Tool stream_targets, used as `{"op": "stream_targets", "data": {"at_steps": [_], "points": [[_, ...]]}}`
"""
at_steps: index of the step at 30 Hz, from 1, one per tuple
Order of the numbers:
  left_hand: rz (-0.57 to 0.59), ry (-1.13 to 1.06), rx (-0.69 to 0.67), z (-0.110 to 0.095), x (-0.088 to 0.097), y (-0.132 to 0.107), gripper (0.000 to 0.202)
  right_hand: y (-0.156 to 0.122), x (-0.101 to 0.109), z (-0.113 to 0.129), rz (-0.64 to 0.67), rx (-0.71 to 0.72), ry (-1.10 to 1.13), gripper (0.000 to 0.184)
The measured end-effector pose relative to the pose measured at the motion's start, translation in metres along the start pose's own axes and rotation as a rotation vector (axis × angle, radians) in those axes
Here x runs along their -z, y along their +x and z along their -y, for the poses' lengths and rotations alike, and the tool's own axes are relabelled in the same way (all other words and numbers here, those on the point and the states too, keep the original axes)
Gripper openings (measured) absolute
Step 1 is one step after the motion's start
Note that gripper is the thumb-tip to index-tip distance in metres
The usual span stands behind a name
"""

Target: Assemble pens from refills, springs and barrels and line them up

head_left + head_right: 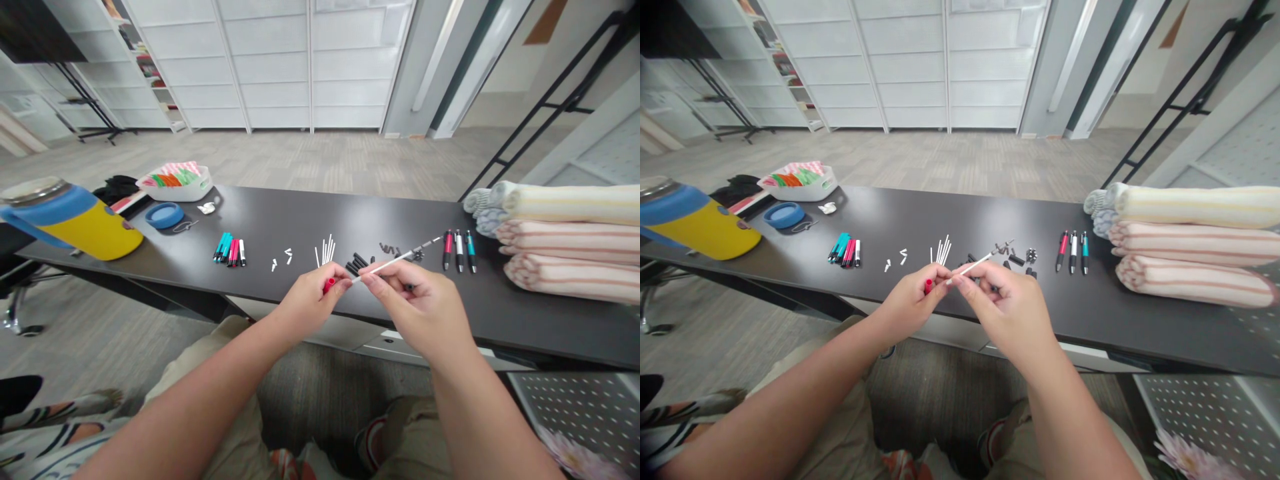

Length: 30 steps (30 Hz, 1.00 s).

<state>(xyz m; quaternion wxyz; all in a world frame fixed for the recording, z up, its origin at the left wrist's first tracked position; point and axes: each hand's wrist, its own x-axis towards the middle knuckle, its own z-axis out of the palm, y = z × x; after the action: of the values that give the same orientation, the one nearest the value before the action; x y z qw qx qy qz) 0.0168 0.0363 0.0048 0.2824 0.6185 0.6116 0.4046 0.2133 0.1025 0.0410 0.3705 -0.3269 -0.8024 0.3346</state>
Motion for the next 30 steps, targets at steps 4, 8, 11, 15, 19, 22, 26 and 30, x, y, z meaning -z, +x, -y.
{"op": "stream_targets", "data": {"at_steps": [4,8,11,15,19,22,26,30], "points": [[0.033,0.020,-0.077,0.000,-0.004,-0.001,0.026,-0.003,-0.001,0.009,0.037,0.105,-0.100,0.020],[0.071,0.008,-0.084,0.002,-0.006,-0.001,0.027,-0.002,-0.005,0.009,0.095,0.182,-0.181,0.020],[0.094,0.002,-0.063,0.000,-0.007,-0.001,0.026,-0.002,-0.008,0.007,0.115,0.217,-0.204,0.022],[0.120,-0.048,-0.043,-0.007,-0.006,-0.005,0.021,0.000,-0.008,0.009,0.150,0.212,-0.210,0.022],[0.177,-0.153,-0.072,-0.011,-0.002,-0.011,0.009,0.002,-0.006,0.010,0.143,0.166,-0.241,0.021],[0.201,-0.172,-0.100,-0.011,0.001,-0.013,0.013,0.002,-0.003,0.009,0.135,0.130,-0.238,0.022],[0.212,-0.182,-0.107,-0.010,0.002,-0.013,0.022,0.001,-0.001,0.007,0.142,0.089,-0.205,0.025],[0.199,-0.172,-0.152,-0.010,0.001,-0.012,0.022,0.000,0.000,0.007,0.140,0.025,-0.120,0.028]]}}
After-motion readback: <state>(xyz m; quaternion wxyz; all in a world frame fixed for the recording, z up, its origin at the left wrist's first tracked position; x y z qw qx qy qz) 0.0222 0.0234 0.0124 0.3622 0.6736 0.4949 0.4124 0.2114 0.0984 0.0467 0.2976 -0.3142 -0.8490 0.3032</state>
